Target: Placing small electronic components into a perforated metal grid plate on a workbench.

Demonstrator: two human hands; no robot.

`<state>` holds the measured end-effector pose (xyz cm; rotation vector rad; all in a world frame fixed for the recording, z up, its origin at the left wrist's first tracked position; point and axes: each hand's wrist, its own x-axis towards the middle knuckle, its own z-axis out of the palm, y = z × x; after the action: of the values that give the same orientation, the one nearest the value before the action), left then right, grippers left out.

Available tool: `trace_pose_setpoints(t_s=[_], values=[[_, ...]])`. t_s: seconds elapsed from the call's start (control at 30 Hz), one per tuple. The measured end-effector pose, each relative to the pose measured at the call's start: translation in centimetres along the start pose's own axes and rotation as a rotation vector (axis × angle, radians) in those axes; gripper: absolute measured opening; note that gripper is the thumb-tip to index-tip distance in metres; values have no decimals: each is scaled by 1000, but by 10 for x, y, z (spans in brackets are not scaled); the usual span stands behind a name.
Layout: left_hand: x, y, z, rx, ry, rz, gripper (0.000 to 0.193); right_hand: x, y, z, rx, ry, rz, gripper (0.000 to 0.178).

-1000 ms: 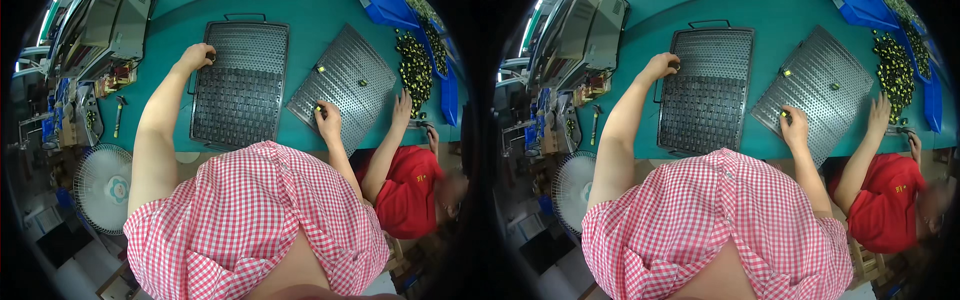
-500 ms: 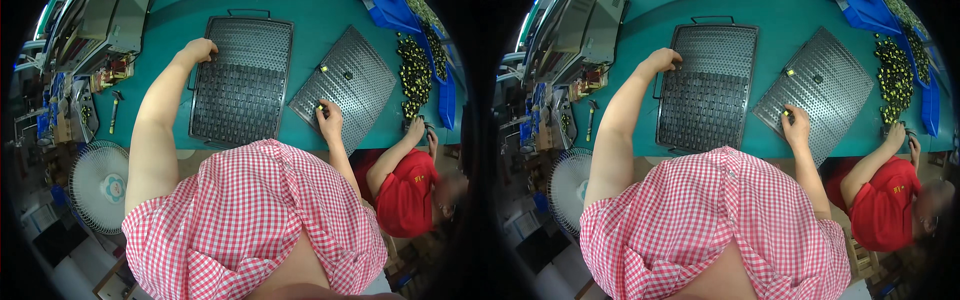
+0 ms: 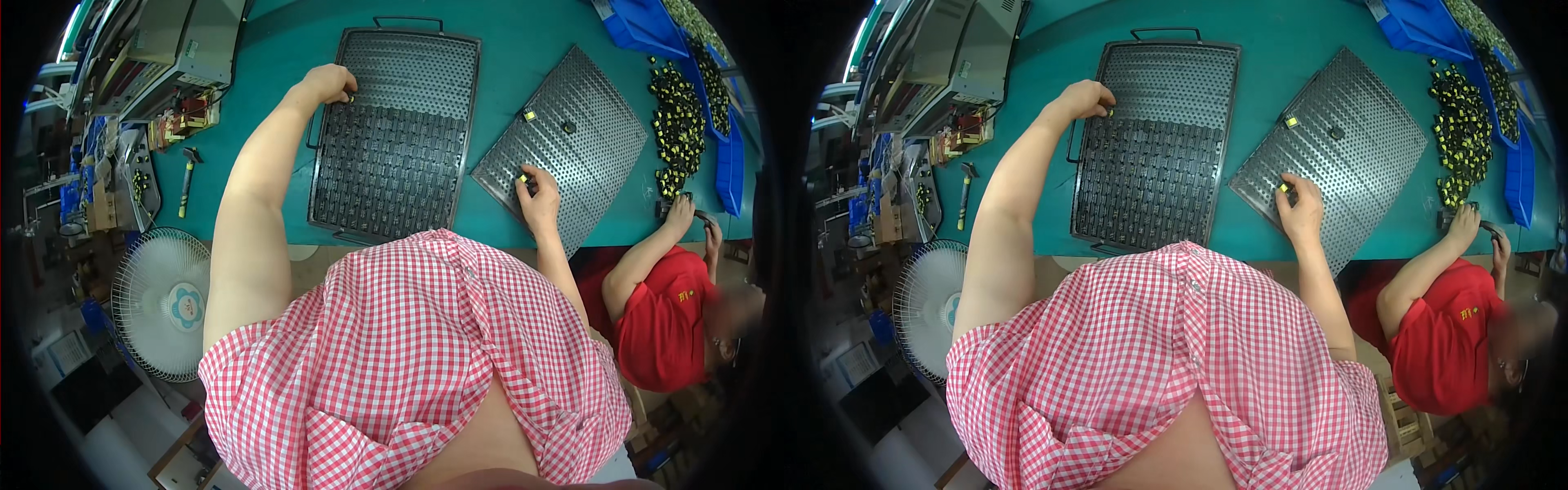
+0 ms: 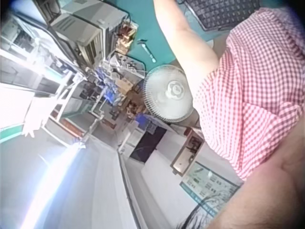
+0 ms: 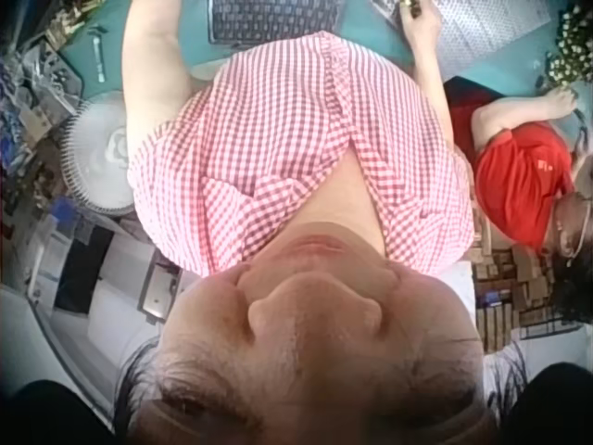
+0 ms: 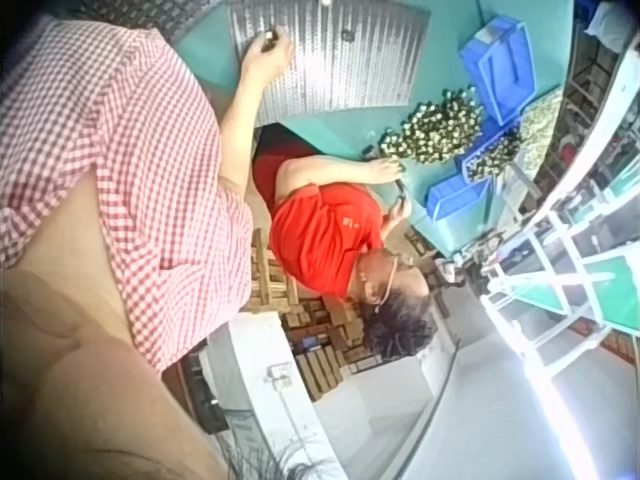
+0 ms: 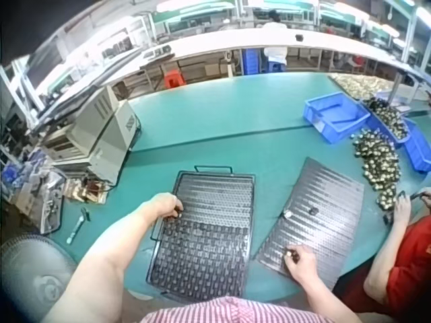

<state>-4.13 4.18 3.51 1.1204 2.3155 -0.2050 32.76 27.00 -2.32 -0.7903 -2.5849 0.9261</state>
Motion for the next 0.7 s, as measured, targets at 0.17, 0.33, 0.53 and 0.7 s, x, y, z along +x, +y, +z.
trace_pose_setpoints(t_s=[0.17, 0.33, 0.53, 0.7], values=[[-2, 9, -3, 81, -39, -32, 26, 1, 2, 1, -8, 9, -20, 28], [2, 4, 3, 124, -54, -40, 24, 1, 1, -1, 19, -5, -9, 28], [5, 2, 8, 130, 13, 70, 27, 0, 10, 3, 42, 37, -11, 30], [-3, 28, 10, 42, 237, 127, 32, 9, -5, 2, 142, 56, 159, 30]])
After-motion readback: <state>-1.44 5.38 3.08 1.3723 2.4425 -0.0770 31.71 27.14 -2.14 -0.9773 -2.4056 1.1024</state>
